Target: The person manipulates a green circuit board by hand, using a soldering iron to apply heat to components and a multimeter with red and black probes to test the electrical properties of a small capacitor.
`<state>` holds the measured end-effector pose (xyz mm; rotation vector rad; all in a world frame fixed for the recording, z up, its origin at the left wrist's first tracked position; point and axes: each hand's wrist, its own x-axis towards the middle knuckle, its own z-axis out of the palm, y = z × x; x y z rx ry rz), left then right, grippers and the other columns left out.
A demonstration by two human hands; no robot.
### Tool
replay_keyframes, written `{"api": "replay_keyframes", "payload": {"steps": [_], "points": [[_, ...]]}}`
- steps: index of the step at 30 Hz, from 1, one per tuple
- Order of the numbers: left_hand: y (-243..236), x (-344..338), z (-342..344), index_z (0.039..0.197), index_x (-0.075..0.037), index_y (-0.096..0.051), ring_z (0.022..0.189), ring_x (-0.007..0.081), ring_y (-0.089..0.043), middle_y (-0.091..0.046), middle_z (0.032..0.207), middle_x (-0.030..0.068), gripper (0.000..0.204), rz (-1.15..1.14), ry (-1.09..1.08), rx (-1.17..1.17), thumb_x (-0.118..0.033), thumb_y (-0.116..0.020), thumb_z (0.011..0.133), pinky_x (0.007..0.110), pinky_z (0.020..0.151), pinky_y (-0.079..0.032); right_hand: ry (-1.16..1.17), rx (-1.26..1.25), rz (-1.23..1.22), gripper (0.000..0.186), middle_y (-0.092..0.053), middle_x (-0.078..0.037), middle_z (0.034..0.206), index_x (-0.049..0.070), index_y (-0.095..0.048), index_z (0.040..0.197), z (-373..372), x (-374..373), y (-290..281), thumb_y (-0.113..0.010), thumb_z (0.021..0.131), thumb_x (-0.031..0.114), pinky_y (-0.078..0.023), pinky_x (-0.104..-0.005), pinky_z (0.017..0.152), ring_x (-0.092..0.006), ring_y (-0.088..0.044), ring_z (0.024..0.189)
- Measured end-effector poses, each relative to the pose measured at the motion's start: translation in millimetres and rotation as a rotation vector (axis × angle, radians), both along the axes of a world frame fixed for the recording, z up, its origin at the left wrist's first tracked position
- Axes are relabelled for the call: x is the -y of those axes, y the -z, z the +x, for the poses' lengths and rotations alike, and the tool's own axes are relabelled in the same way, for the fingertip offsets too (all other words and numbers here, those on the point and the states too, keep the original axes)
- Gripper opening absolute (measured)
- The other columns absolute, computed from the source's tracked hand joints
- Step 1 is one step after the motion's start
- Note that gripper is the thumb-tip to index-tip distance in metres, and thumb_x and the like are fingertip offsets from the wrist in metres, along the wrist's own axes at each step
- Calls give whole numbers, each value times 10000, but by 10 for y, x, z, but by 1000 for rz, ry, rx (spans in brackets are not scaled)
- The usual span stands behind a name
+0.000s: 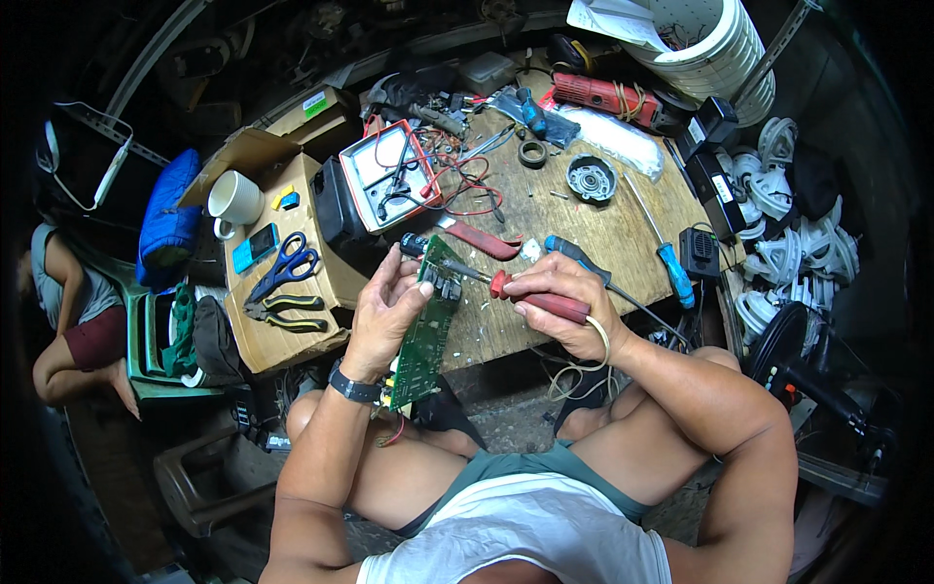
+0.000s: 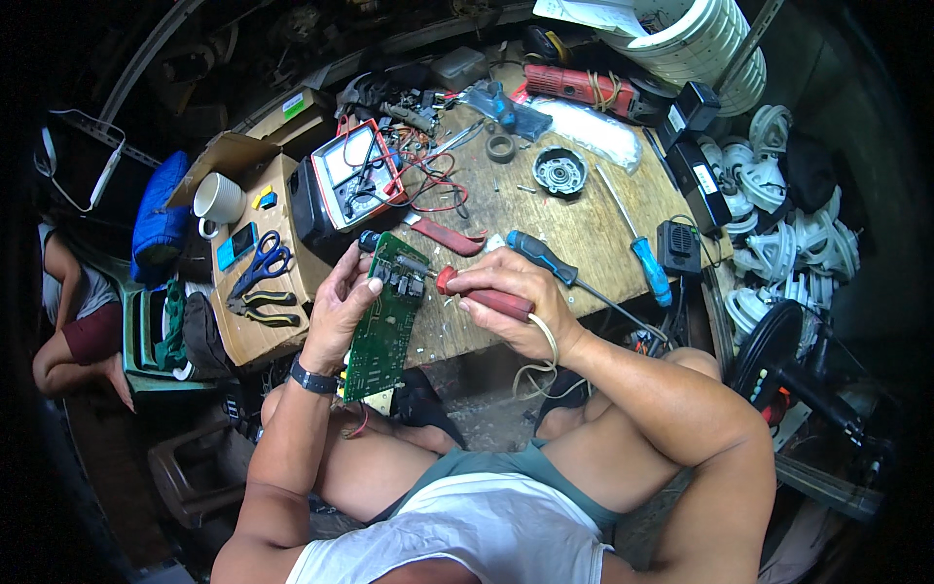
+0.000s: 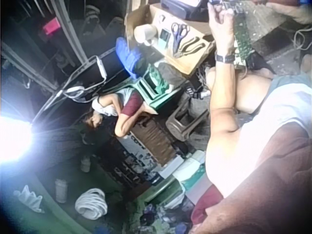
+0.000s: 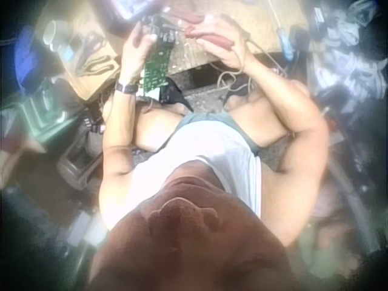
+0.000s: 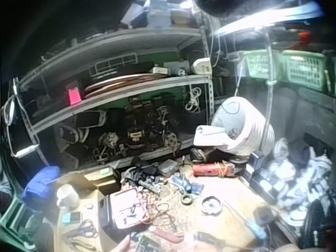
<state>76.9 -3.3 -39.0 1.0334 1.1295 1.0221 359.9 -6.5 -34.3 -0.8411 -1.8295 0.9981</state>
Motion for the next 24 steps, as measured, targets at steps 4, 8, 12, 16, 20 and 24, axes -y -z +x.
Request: {"api": "replay_keyframes", "payload": {"steps": [4, 8, 12, 16, 20, 24], "points": [[-5, -3, 5, 1549, 100, -131, 1152, 155, -565, -528, 1307, 120, 915, -7, 2, -18, -142, -734, 904, 279, 1016, -442, -4, 8, -1, 259, -690, -114, 1060, 64, -731, 1119, 11, 20, -30, -723, 861, 88, -503, -350, 910, -252, -645, 1008], [-13, -2, 4, 1548, 100, -135, 1168, 167, -565, -531, 1321, 129, 913, -8, -1, -30, -141, -733, 902, 292, 1027, -438, 1, 10, 16, 259, -690, -113, 1057, 67, -732, 1116, 8, 21, 5, -723, 858, 83, -506, -351, 913, -251, -646, 1010], [-56, 5, 26, 1550, 98, -137, 1181, 173, -562, -531, 1329, 133, 907, -6, -7, -22, -136, -728, 902, 299, 1040, -430, -1, 14, 19, 265, -687, -113, 1044, 66, -732, 1116, -2, 26, 6, -724, 851, 79, -509, -350, 909, -251, -647, 1006], [-10, 4, 4, 1550, 99, -131, 1186, 176, -562, -529, 1335, 135, 906, 1, -2, -22, -135, -722, 904, 301, 1050, -423, -11, 12, 14, 266, -685, -113, 1031, 67, -732, 1114, 6, 20, -3, -726, 848, 82, -512, -351, 905, -251, -648, 1003], [-45, 6, 30, 1550, 101, -126, 1186, 179, -563, -529, 1332, 136, 910, -4, -8, -20, -134, -721, 903, 306, 1054, -423, -6, 6, 19, 261, -686, -117, 1039, 68, -733, 1112, 15, 5, 8, -723, 853, 93, -512, -352, 906, -255, -650, 1005], [-42, 10, 26, 1550, 101, -122, 1187, 183, -563, -530, 1333, 137, 912, -9, -12, -22, -133, -720, 902, 313, 1057, -424, -5, 2, 14, 264, -687, -117, 1049, 70, -732, 1117, 11, 5, 19, -720, 854, 98, -512, -354, 909, -258, -651, 1009]]}}
